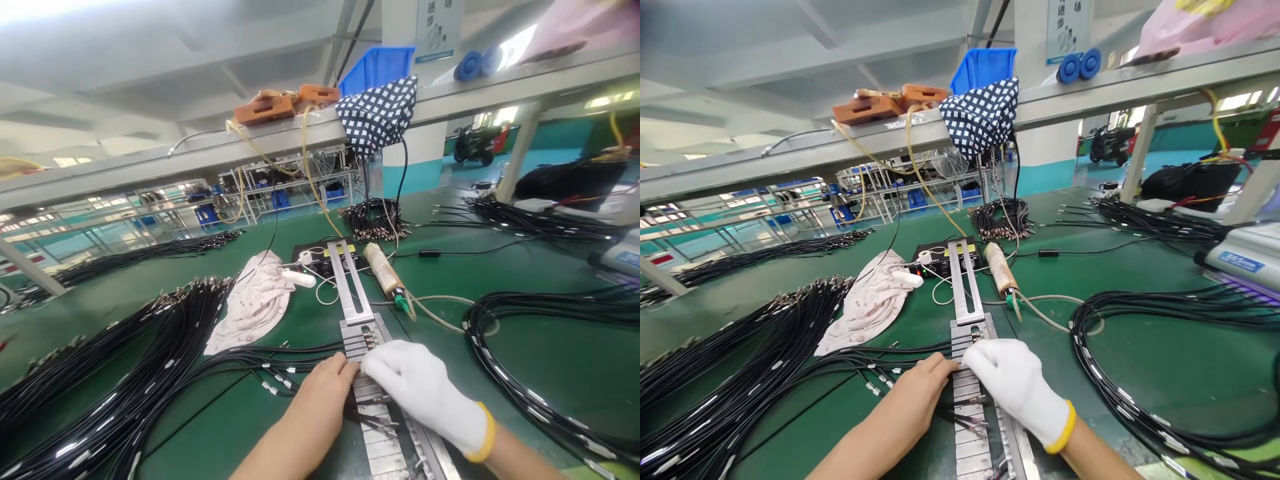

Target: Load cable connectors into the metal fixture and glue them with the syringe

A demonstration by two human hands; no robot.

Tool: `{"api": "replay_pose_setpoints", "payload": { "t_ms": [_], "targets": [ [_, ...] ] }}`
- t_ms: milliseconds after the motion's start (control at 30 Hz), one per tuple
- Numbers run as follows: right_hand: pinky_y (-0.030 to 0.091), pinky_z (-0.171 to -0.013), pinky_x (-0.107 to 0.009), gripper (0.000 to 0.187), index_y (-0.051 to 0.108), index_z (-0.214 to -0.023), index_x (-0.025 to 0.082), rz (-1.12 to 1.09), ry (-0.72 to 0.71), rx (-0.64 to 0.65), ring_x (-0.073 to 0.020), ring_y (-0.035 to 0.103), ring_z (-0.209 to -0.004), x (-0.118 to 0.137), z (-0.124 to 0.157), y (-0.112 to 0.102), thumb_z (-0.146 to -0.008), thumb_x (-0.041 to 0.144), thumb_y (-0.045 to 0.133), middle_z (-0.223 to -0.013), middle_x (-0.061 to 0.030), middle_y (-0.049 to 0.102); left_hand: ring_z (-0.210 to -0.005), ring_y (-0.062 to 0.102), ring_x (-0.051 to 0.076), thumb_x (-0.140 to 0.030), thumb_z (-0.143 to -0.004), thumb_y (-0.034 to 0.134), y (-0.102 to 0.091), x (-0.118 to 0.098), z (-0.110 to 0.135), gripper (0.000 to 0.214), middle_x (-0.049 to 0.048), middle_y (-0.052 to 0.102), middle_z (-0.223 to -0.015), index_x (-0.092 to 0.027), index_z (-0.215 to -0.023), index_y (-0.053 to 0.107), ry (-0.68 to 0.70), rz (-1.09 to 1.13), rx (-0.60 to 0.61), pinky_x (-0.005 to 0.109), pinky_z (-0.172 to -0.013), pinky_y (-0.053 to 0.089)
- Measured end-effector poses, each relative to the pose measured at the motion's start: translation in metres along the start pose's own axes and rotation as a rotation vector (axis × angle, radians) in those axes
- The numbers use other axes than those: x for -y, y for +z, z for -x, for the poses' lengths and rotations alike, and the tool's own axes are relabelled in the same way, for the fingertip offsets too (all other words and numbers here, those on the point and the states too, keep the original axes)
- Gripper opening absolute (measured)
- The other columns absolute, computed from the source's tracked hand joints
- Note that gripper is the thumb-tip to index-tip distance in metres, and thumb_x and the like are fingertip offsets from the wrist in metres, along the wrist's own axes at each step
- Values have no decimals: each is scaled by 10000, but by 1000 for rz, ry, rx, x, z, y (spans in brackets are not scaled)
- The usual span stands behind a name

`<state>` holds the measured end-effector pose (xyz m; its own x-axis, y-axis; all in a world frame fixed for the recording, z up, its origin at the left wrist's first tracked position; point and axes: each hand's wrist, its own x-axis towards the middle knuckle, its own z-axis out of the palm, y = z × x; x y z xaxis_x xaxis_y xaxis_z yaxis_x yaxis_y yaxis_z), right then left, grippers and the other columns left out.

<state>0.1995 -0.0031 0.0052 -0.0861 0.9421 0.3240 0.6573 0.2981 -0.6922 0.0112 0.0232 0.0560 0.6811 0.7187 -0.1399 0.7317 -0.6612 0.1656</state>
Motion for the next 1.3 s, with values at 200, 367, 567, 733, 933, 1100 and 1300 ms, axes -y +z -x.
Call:
{"api": "replay_pose_setpoints", "payload": {
  "t_ms": [200,367,567,733,933,1100,1300],
  "targets": [
    [551,-865,-426,544,768,-821,153,-762,243,-133,-281,701,-846,-9,-15,-16,-862,671,607,-886,-113,750,-953,620,228,-70,-955,468,-9,7,7,219,89,658,-1040,-154,-907,664,-94,97,59,323,-840,469],
    [565,-882,-426,606,774,-786,156,-845,292,-208,-279,711,-843,-1,-13,-24,-768,754,684,-874,-122,754,-957,590,203,-26,-899,527,-7,9,12,200,43,655,-960,-160,-800,638,-85,221,109,304,-864,440],
    [571,-874,-442,643,781,-770,163,-848,330,-205,-288,712,-835,1,-14,-26,-707,799,705,-858,-125,753,-813,554,154,-155,-935,521,2,18,13,152,-17,630,-848,-179,-808,602,-128,491,-6,261,-737,385],
    [577,-868,-432,679,777,-749,161,-848,340,-221,-288,713,-819,-2,-15,-24,-657,831,715,-840,-126,752,-834,553,169,-112,-931,528,10,16,5,128,5,629,-882,-169,-834,590,-164,460,-77,279,-758,380],
    [585,-857,-442,705,774,-742,169,-788,311,-214,-302,714,-825,-5,-15,-23,-663,862,677,-848,-125,751,-908,538,220,-92,-973,436,25,17,0,165,51,612,-954,-167,-881,551,-75,306,-194,333,-802,411],
    [582,-879,-442,710,773,-726,175,-742,305,-210,-302,715,-834,-3,-14,-25,-694,870,632,-862,-125,751,-877,535,229,-87,-1003,368,41,22,-1,221,64,597,-951,-163,-911,554,14,113,-310,357,-784,449],
    [567,-914,-461,736,778,-741,166,-710,295,-207,-311,710,-854,-5,-15,-25,-698,883,613,-884,-135,751,-854,547,230,-60,-1000,367,50,22,-2,232,65,594,-945,-163,-916,558,56,-63,-391,356,-747,482]
  ]
}}
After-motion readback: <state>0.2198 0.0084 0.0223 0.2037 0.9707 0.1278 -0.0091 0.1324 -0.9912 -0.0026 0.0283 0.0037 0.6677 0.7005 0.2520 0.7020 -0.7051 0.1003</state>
